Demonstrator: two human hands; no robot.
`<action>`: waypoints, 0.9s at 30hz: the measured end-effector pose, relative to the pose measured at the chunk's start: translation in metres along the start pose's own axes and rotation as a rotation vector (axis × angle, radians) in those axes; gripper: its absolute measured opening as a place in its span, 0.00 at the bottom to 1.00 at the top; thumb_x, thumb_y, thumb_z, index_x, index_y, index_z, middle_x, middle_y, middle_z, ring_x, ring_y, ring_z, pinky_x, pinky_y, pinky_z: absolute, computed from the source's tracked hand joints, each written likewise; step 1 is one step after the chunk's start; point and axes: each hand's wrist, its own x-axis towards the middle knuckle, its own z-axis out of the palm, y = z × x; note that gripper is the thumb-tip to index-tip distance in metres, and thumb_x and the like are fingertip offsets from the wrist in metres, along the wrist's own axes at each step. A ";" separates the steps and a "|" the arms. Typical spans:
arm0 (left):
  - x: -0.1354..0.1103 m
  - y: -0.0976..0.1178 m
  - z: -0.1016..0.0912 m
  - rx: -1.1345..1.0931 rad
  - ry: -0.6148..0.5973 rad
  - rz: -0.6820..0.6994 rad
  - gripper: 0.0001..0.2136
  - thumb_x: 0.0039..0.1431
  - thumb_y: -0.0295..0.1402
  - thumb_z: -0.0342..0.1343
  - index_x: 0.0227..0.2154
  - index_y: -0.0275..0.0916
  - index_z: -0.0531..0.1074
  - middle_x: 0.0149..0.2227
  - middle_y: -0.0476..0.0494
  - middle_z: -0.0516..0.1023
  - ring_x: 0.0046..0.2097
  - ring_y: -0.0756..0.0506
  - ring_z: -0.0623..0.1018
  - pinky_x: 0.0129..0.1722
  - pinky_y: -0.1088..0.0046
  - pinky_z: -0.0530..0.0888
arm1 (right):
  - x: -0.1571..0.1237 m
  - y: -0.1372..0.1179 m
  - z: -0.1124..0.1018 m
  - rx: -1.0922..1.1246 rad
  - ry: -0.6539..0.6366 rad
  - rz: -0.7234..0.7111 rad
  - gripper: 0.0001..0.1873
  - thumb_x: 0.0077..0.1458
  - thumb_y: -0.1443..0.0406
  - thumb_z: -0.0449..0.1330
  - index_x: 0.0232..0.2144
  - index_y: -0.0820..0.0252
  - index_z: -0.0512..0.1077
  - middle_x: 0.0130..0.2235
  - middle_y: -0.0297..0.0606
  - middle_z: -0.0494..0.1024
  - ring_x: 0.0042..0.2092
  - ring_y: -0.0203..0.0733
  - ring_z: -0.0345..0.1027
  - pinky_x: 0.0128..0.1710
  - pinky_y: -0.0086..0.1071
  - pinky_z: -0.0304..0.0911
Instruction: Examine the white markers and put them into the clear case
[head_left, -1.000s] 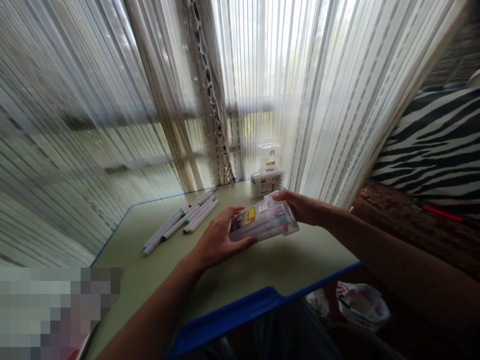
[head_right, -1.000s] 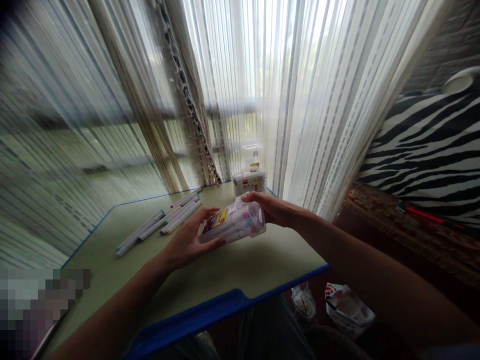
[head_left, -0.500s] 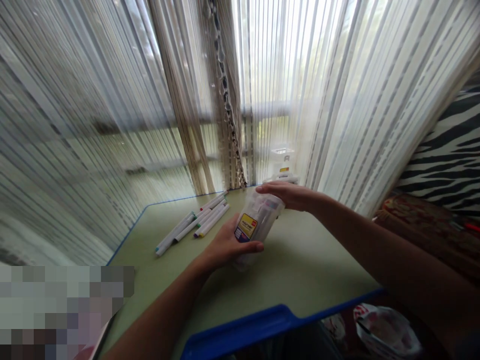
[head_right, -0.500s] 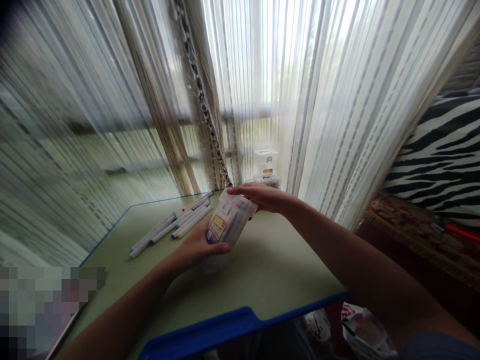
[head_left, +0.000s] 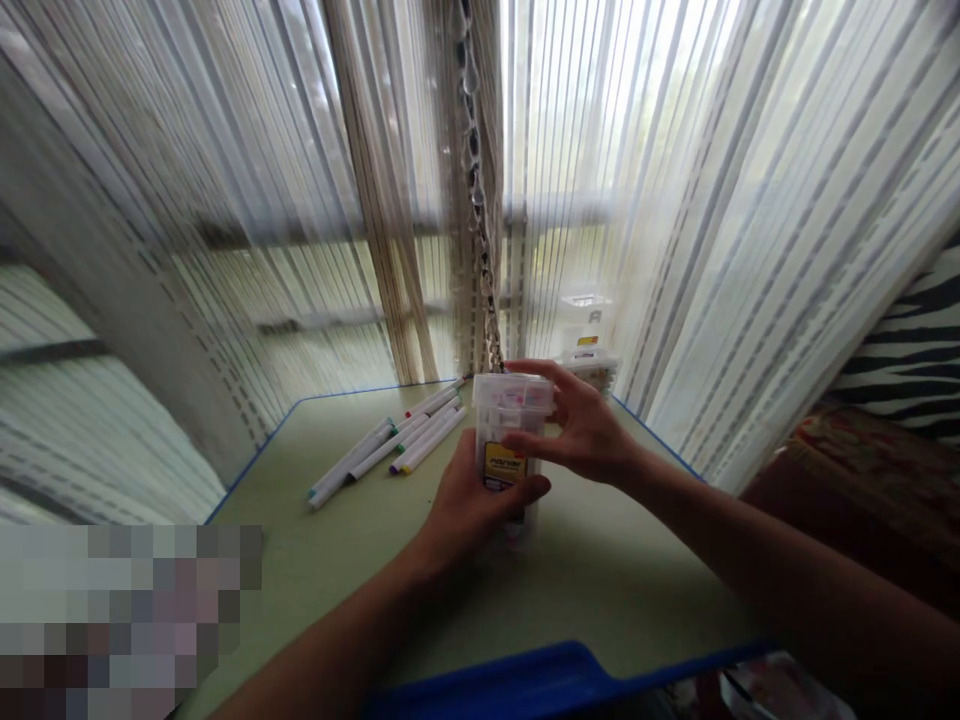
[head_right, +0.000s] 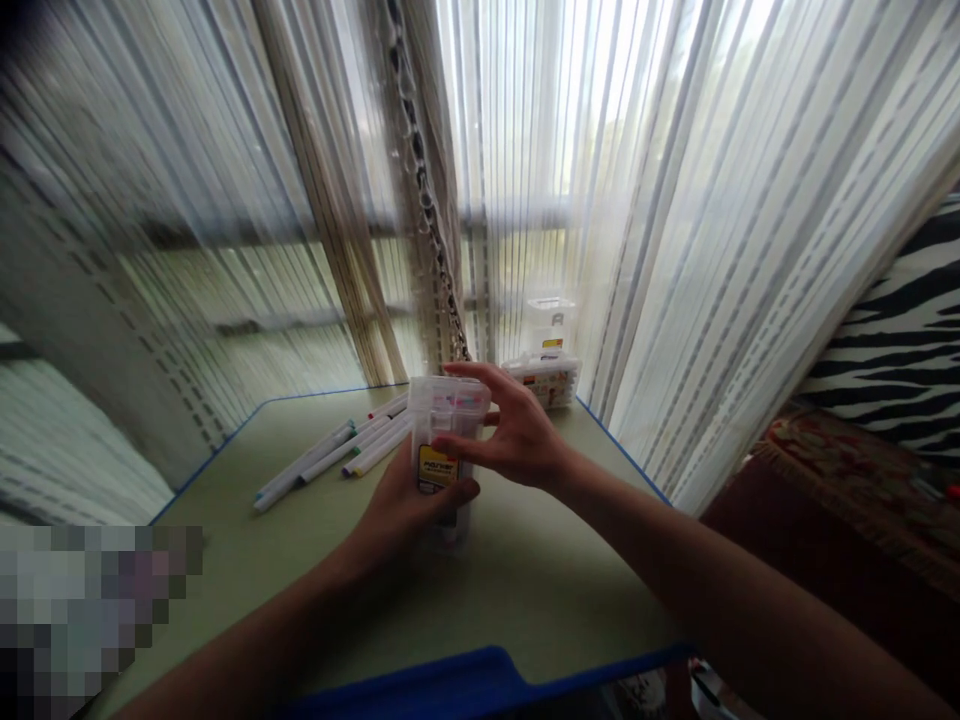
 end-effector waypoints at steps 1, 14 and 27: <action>-0.001 0.000 0.002 0.002 0.003 0.013 0.33 0.47 0.47 0.71 0.52 0.40 0.65 0.45 0.42 0.79 0.42 0.42 0.79 0.37 0.67 0.75 | -0.003 0.000 0.000 -0.014 0.001 -0.028 0.38 0.47 0.61 0.74 0.58 0.52 0.67 0.57 0.45 0.73 0.53 0.50 0.72 0.46 0.39 0.75; -0.006 0.006 0.016 0.117 0.081 0.018 0.31 0.46 0.48 0.70 0.49 0.40 0.66 0.43 0.41 0.81 0.40 0.39 0.81 0.34 0.65 0.75 | -0.005 0.005 -0.004 0.045 0.021 -0.061 0.29 0.47 0.62 0.74 0.50 0.53 0.69 0.54 0.41 0.73 0.51 0.48 0.73 0.46 0.38 0.74; -0.009 0.013 0.015 0.053 0.025 0.076 0.37 0.53 0.41 0.66 0.62 0.41 0.55 0.48 0.38 0.79 0.44 0.39 0.81 0.41 0.62 0.78 | -0.001 0.010 -0.004 0.164 0.004 -0.087 0.29 0.42 0.66 0.76 0.47 0.55 0.72 0.42 0.37 0.79 0.38 0.40 0.76 0.36 0.32 0.76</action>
